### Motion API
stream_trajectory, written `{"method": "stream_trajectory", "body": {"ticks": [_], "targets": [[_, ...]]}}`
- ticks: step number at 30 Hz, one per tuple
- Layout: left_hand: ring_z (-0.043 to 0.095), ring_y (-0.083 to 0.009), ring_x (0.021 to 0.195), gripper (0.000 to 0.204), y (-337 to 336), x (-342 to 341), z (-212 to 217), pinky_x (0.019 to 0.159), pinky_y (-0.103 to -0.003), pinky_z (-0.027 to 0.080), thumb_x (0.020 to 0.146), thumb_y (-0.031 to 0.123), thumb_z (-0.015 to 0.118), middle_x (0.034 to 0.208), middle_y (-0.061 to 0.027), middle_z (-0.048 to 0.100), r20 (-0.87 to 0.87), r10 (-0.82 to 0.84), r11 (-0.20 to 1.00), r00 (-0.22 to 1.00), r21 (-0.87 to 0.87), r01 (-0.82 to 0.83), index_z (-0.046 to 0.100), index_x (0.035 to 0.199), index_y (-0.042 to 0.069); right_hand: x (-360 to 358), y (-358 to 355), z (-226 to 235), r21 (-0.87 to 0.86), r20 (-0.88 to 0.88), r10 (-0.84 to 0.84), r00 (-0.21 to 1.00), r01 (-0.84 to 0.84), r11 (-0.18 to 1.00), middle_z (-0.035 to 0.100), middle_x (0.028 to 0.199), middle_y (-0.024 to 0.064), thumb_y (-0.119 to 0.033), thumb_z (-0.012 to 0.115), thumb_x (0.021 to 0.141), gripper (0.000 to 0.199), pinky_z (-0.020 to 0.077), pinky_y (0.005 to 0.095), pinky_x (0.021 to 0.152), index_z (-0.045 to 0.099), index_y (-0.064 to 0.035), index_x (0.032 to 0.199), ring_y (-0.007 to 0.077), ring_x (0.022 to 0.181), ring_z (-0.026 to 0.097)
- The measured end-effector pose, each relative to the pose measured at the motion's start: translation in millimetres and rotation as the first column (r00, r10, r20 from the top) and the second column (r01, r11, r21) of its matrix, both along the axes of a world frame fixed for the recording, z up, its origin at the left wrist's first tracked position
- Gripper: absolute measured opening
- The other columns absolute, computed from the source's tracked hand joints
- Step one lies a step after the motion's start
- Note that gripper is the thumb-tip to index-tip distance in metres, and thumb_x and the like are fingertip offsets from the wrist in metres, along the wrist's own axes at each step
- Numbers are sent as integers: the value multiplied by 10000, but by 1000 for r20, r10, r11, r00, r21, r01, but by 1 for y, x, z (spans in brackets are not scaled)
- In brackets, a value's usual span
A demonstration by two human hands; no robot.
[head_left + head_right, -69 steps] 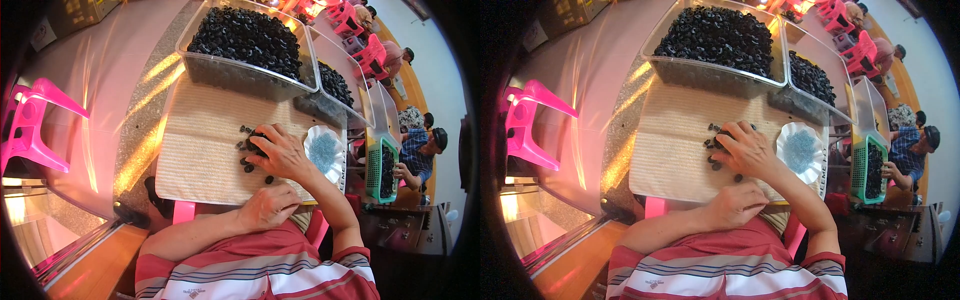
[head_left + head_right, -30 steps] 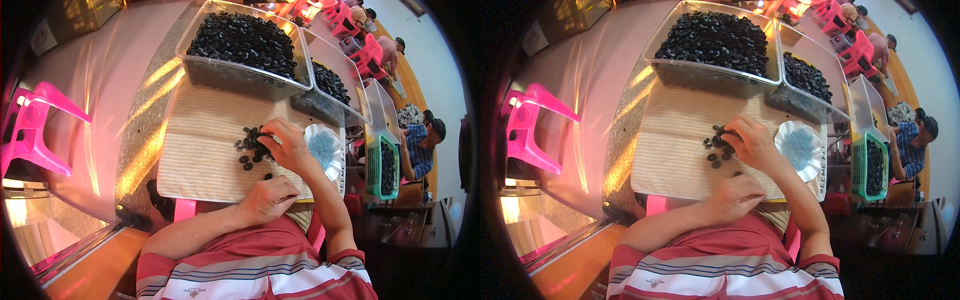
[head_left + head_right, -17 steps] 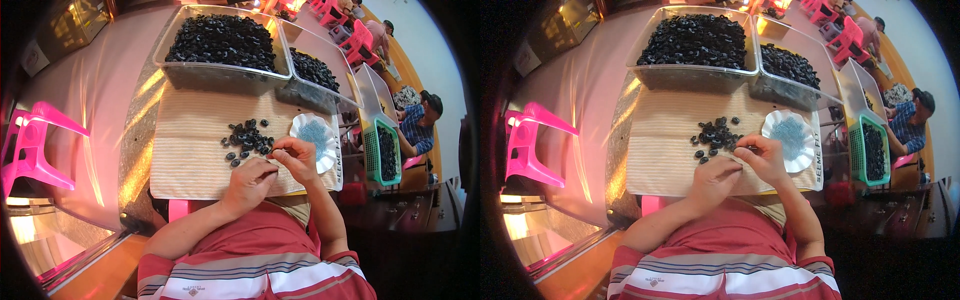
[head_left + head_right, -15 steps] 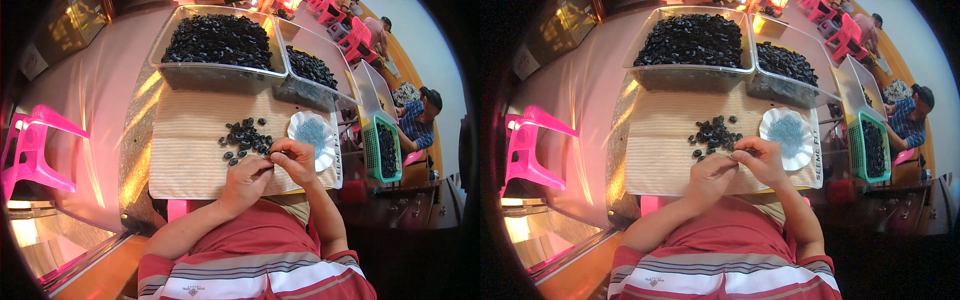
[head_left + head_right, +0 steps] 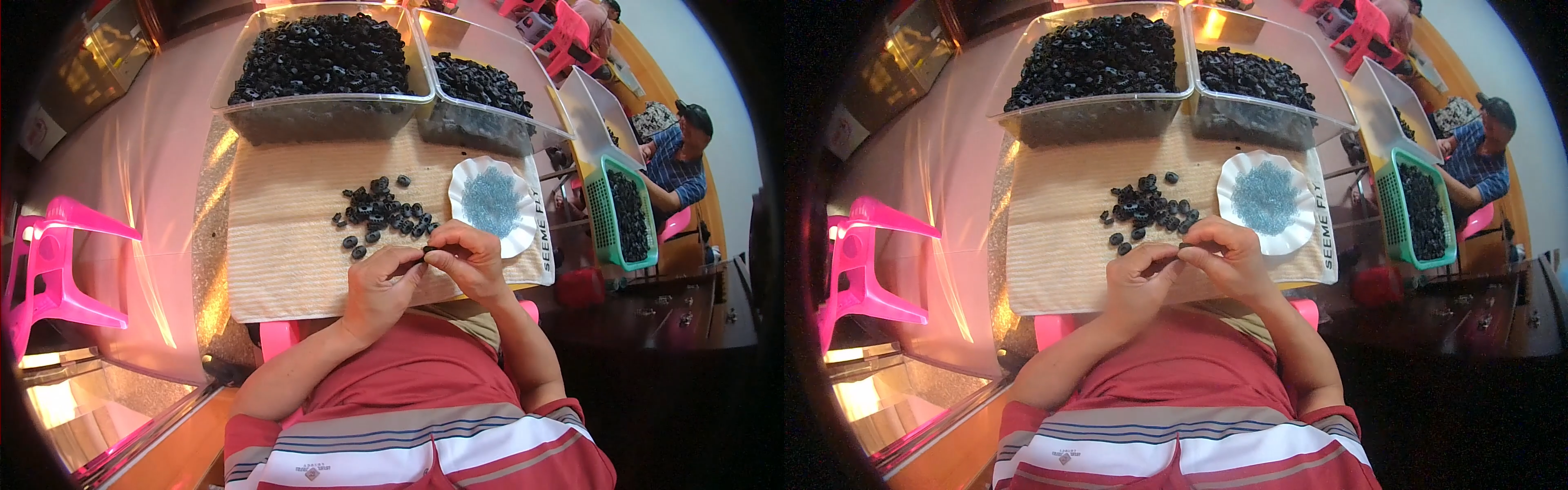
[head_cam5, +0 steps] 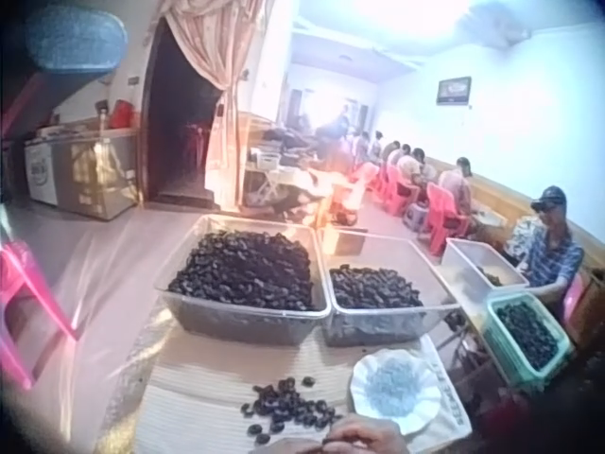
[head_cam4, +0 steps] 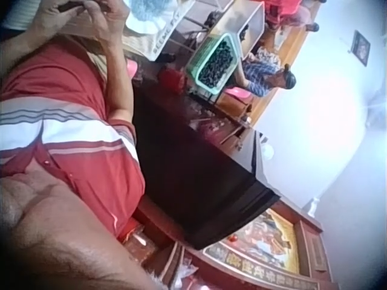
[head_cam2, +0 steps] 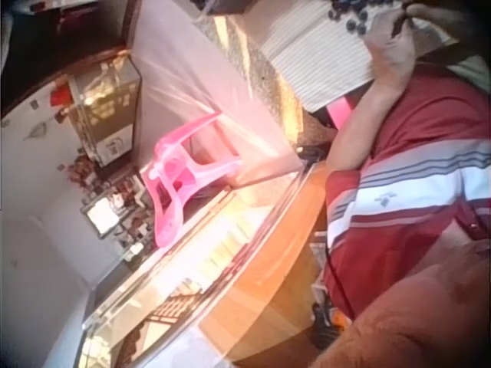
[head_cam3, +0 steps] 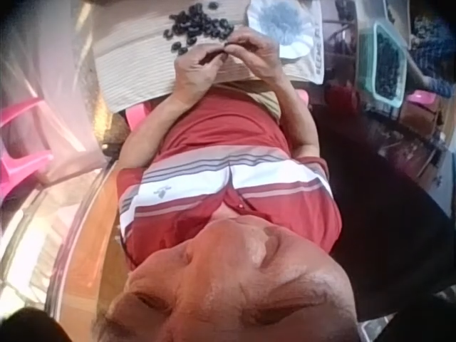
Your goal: The recorder is assembling small jewelry components by placing tiny blue beads into black settings.
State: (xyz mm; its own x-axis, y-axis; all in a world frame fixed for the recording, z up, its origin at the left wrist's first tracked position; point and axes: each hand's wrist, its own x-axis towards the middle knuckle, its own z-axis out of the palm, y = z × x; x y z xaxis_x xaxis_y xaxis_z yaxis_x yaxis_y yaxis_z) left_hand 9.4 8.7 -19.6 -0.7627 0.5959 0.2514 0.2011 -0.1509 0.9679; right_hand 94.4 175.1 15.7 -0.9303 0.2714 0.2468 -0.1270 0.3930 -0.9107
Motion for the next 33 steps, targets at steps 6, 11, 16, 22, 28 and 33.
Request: {"method": "stream_trajectory", "body": {"ticks": [6, 11, 16, 22, 28, 33], "targets": [[730, -201, 810, 175, 0, 1, -3, 688, -304, 560, 853, 4, 765, 919, -132, 741, 57, -17, 1000, 998, -19, 18, 729, 1024, 17, 5, -3, -5, -36, 5, -2, 1000, 2, 999, 679, 935, 85, -6, 789, 853, 139, 486, 249, 715, 692, 23, 949, 136, 845, 625], [722, -218, 810, 188, 0, -3, -6, 684, -306, 559, 849, 0, 761, 943, -142, 737, -66, -9, 1000, 998, -20, 7, 724, 1034, 6, 6, 0, -11, 14, -20, 14, 1000, -14, 1000, 677, 937, 83, -22, 792, 857, 154, 487, 256, 733, 695, 24, 967, 144, 859, 628], [722, -254, 813, 162, 1, -5, -4, 689, -315, 561, 848, -20, 748, 946, -145, 738, -176, 4, 1000, 984, 0, -4, 730, 1008, -4, 7, 1, -18, -70, 8, 10, 1000, -10, 998, 699, 931, 93, -29, 763, 865, 121, 507, 281, 791, 702, 33, 949, 163, 878, 655], [726, -272, 827, 167, 1, -2, -6, 708, -334, 572, 826, -38, 758, 936, -156, 739, -211, 23, 1000, 977, 4, -22, 735, 988, -5, 11, -1, -18, -151, 44, 4, 999, 3, 989, 703, 925, 74, -56, 748, 892, 117, 499, 275, 804, 713, 34, 959, 141, 885, 646], [726, -288, 834, 171, -1, -6, -6, 715, -353, 577, 805, -44, 760, 929, -152, 737, -312, 0, 999, 950, -35, -12, 730, 970, -6, 11, 4, -19, -181, 143, 53, 988, -26, 983, 694, 924, 48, -72, 757, 908, 120, 493, 247, 763, 709, 29, 952, 100, 862, 620], [711, -312, 803, 173, -3, -9, 0, 686, -378, 562, 800, -29, 747, 893, -150, 720, -364, -64, 996, 929, -79, 38, 697, 963, 2, 13, 6, -16, -310, 273, 88, 958, 1, 951, 691, 876, -11, -88, 748, 919, 117, 485, 218, 716, 709, 21, 942, 45, 808, 595]]}}
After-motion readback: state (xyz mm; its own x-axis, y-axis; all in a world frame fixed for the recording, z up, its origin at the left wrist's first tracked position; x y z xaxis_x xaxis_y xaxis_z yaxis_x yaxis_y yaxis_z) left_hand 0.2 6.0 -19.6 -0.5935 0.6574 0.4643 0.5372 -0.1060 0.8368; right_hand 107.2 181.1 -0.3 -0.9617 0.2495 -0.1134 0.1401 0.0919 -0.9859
